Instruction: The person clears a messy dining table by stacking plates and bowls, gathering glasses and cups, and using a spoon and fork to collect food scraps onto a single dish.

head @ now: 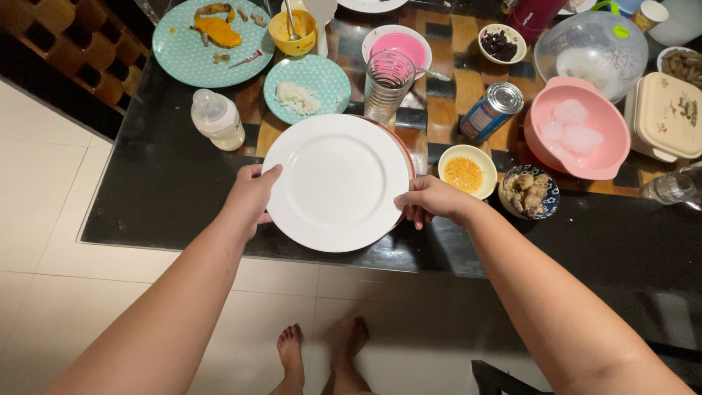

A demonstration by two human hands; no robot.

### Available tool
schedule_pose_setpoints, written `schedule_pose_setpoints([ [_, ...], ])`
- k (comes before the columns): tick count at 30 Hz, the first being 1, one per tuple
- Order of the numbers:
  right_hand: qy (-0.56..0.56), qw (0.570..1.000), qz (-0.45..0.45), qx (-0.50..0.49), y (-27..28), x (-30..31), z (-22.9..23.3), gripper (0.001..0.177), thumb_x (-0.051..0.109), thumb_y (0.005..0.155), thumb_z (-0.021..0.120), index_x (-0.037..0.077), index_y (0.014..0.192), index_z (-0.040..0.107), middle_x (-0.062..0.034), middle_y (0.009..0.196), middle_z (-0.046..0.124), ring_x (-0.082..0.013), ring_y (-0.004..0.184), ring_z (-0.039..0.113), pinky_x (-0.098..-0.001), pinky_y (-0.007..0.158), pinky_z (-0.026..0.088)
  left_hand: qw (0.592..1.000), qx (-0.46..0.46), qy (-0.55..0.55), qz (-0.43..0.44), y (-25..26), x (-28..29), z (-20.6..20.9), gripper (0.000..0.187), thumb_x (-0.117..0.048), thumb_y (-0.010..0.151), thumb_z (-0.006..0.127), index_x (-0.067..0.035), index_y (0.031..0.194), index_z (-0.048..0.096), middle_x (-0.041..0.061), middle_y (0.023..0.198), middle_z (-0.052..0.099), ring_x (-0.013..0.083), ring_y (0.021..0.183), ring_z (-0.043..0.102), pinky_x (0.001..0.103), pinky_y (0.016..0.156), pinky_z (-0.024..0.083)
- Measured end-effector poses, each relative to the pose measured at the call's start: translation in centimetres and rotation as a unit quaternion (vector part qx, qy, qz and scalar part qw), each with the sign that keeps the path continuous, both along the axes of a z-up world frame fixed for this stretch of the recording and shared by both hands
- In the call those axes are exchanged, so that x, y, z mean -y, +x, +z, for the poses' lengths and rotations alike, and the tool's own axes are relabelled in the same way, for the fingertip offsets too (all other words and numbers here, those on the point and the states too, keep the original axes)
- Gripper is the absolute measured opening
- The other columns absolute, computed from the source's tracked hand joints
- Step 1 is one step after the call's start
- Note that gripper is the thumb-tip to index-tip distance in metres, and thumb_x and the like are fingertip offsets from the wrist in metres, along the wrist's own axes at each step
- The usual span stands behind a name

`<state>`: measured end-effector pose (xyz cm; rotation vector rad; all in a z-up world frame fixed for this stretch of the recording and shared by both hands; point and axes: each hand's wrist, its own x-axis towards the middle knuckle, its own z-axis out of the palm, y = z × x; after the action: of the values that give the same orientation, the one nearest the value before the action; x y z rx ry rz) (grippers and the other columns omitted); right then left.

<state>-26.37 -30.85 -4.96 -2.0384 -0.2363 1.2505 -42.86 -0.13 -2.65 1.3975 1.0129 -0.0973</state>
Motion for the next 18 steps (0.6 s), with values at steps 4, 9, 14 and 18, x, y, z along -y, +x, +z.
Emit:
schedule_pose_setpoints([
  [4, 0.0, 1.0, -0.019, 0.008, 0.6, 0.4, -1.0, 0.024, 0.027, 0.089, 0.072, 0.005, 0.083, 0.066, -0.0076, 0.068, 0.07, -0.0175, 0.051, 0.067, -0.0271, 0.047, 0.045, 1.0, -0.012, 0.012, -0.021, 1.1, -0.5, -1.9, 0.059, -0.042, 0.094, 0.064, -0.01, 0.14, 0.046, 0.012, 0.129, 0.064, 0.0246, 0.114, 0.066, 0.047, 0.094, 0.056],
  [9, -0.033, 0.999, -0.007, 0.037, 1.3, 0.8, -1.6, 0.024, 0.029, 0.088, 0.073, 0.005, 0.085, 0.072, -0.0065, 0.064, 0.068, -0.0171, 0.048, 0.065, -0.0271, 0.046, 0.043, 0.998, -0.025, 0.017, -0.054, 2.0, -0.7, -2.6, 0.058, -0.041, 0.094, 0.065, -0.008, 0.138, 0.047, 0.012, 0.127, 0.064, 0.0248, 0.113, 0.065, 0.049, 0.092, 0.055],
  [14, -0.055, 0.997, -0.003, 0.052, 2.1, 0.8, -2.1, 0.027, 0.028, 0.088, 0.074, 0.001, 0.085, 0.074, -0.0095, 0.066, 0.07, -0.0193, 0.049, 0.067, -0.0286, 0.044, 0.043, 0.987, -0.081, 0.097, -0.101, 2.8, 0.1, -1.1, 0.063, -0.041, 0.087, 0.07, -0.01, 0.139, 0.055, 0.012, 0.137, 0.054, 0.0277, 0.108, 0.069, 0.047, 0.088, 0.06],
  [18, -0.104, 0.993, 0.009, 0.055, 3.1, 0.5, -2.0, 0.032, 0.028, 0.089, 0.073, -0.003, 0.084, 0.076, -0.0139, 0.07, 0.073, -0.0221, 0.05, 0.068, -0.0307, 0.046, 0.048, 0.973, -0.061, 0.156, -0.16, 3.3, 0.2, -1.2, 0.065, -0.041, 0.084, 0.074, -0.006, 0.139, 0.063, 0.016, 0.147, 0.044, 0.0292, 0.113, 0.069, 0.041, 0.092, 0.059],
])
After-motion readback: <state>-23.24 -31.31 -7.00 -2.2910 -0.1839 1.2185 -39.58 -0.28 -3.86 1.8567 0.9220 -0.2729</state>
